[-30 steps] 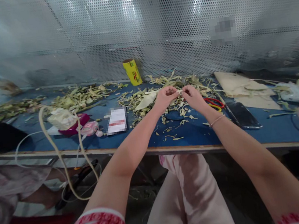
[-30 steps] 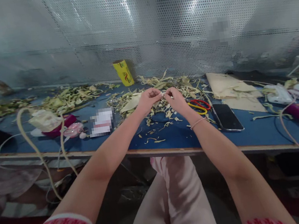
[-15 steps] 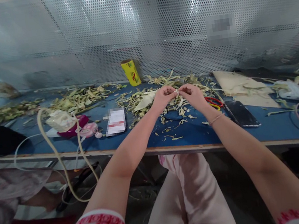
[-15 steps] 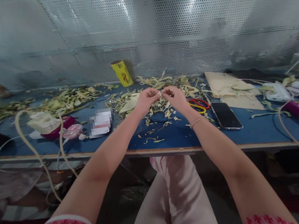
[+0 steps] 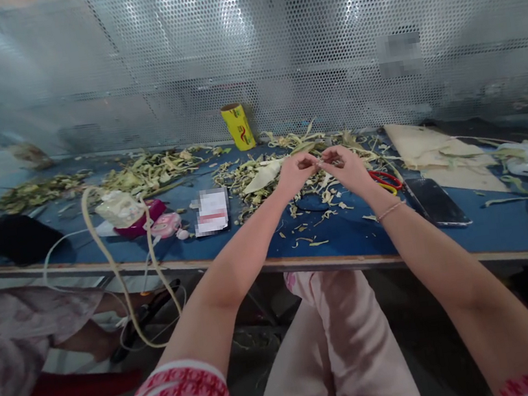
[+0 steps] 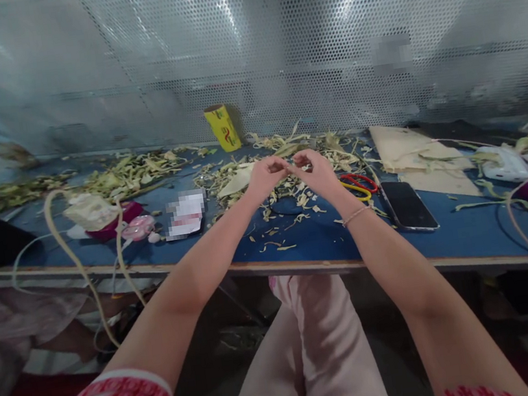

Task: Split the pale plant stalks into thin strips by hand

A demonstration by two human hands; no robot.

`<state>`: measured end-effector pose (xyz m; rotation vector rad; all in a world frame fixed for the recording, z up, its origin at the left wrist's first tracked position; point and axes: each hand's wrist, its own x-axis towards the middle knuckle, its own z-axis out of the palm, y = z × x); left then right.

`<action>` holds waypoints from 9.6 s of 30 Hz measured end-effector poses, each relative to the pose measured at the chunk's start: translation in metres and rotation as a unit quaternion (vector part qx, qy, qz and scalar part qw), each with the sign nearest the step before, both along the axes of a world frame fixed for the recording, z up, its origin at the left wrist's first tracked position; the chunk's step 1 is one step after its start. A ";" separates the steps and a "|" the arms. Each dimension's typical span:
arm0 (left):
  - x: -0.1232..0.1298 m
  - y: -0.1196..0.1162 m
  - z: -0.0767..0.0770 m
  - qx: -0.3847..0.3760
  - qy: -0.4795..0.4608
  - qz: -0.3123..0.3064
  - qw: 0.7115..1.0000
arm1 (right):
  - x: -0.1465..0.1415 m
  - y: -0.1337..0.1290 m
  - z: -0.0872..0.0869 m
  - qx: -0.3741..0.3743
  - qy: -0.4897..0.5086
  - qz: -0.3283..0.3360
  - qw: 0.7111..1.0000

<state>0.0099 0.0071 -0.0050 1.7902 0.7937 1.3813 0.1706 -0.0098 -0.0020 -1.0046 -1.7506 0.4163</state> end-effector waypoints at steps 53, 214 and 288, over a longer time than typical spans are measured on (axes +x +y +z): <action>-0.001 0.001 -0.001 -0.001 0.028 -0.022 0.999 | 0.007 0.004 0.003 -0.060 0.025 0.044 0.997; 0.000 -0.002 -0.001 0.044 0.063 -0.004 0.997 | 0.001 0.002 -0.001 -0.059 0.020 0.048 0.997; 0.006 -0.007 0.000 -0.127 -0.013 -0.006 0.992 | 0.003 0.003 -0.002 -0.166 0.079 0.077 0.980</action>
